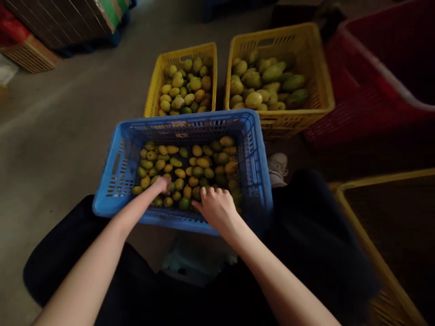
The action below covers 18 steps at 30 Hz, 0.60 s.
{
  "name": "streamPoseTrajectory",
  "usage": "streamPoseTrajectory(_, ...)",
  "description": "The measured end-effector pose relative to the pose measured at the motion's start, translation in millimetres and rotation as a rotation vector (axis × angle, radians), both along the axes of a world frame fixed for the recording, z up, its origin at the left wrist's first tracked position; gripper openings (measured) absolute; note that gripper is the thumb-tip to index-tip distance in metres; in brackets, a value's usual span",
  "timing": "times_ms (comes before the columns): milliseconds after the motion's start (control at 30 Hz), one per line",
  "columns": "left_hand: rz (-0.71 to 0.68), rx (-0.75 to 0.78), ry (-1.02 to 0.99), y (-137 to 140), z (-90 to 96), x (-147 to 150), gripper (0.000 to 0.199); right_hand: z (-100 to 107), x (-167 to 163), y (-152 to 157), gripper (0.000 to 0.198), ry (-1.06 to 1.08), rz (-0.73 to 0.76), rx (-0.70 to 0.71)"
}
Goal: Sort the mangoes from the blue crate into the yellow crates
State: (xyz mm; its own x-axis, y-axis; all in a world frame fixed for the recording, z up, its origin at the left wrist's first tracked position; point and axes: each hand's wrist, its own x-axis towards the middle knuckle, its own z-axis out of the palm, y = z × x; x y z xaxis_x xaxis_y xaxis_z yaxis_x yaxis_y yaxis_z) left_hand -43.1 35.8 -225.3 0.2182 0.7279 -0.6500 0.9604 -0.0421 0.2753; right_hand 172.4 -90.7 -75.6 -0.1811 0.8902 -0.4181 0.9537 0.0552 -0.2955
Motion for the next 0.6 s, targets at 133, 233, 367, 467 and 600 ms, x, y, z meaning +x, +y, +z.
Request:
streamPoseTrajectory(133, 0.102, 0.007, -0.236, -4, 56.6, 9, 0.046, -2, -6, 6, 0.046, 0.323, -0.176, 0.227)
streamPoseTrajectory(233, 0.292, -0.247, -0.656, -10, 108.7, 13, 0.060, -5, -7, 14, 0.069, 0.689, -0.449, 0.172)
streamPoseTrajectory(367, 0.504, -0.409, -0.729, -20, 132.8, 3, 0.069, -7, -1, 21, 0.051, 1.211, -0.754, -0.217)
streamPoseTrajectory(467, 0.552, -0.302, -0.445, -28, 102.4, -5, 0.045, -8, 3, 21, 0.036, 1.350, -0.895, -0.288)
streamPoseTrajectory(600, 0.505, -0.381, -0.394, -41, 49.9, 4, 0.014, -7, 8, 21, 0.034, 1.395, -1.024, -0.257)
